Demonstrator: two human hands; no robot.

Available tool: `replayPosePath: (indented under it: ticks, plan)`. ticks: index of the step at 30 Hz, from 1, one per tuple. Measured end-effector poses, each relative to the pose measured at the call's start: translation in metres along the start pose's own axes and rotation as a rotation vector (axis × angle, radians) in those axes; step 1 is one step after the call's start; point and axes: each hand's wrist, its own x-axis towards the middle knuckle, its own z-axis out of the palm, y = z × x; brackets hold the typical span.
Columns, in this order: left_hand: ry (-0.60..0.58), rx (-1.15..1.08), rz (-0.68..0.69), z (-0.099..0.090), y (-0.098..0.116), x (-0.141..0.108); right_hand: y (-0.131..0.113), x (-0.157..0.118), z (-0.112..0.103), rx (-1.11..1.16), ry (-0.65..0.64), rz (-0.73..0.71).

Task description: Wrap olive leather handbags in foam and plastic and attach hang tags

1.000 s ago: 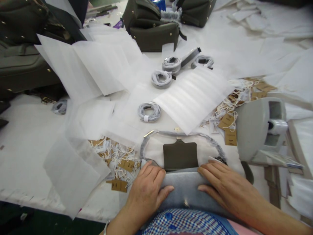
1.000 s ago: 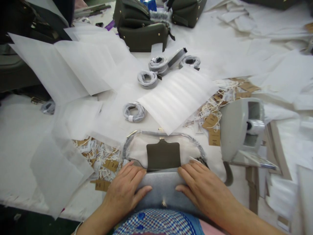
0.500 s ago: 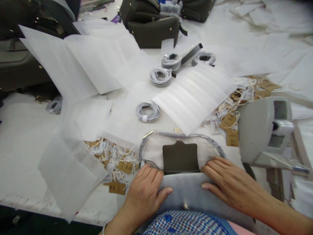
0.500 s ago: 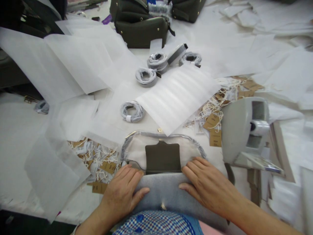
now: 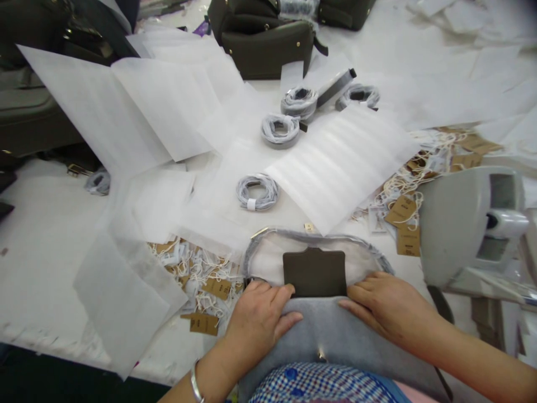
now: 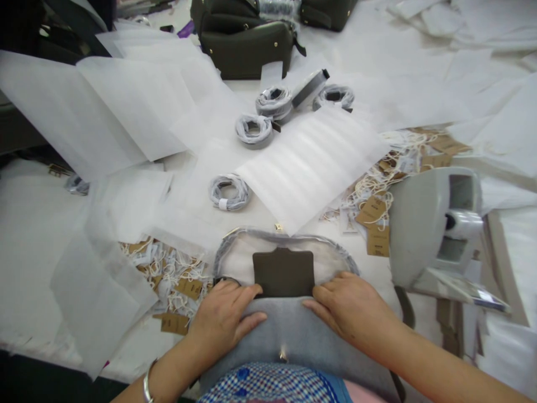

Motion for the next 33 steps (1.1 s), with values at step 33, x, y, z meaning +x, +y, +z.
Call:
replayPosePath:
  ticks: [33]
  plan:
    - [0.096, 0.041, 0.232, 0.037, 0.038, -0.052, -0.027, 0.016, -0.029, -0.102, 0.151, 0.132]
